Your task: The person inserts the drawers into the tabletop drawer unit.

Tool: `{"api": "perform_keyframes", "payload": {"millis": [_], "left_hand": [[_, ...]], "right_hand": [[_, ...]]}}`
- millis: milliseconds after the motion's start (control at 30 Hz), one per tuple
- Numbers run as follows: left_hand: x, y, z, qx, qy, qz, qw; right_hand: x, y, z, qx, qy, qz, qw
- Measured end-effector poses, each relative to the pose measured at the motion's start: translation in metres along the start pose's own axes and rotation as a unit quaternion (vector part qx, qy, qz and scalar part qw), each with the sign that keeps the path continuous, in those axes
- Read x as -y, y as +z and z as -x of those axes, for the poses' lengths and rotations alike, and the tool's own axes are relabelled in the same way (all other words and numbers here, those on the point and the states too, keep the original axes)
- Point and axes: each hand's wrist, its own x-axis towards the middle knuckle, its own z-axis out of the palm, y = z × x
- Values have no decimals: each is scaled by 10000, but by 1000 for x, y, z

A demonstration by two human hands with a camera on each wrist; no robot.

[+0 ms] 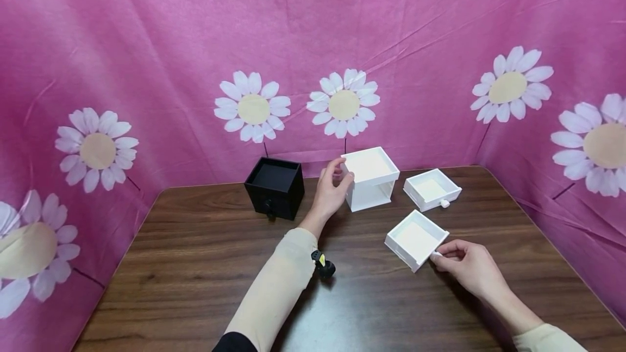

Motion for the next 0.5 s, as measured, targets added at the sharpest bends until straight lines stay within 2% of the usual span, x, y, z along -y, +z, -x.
{"api": "perform_keyframes", "payload": {"millis": [500], "left_hand": [[-1, -1, 0, 56, 25, 95, 9999]], "right_hand": [[8, 10, 2, -411, 170, -308, 9985]]}}
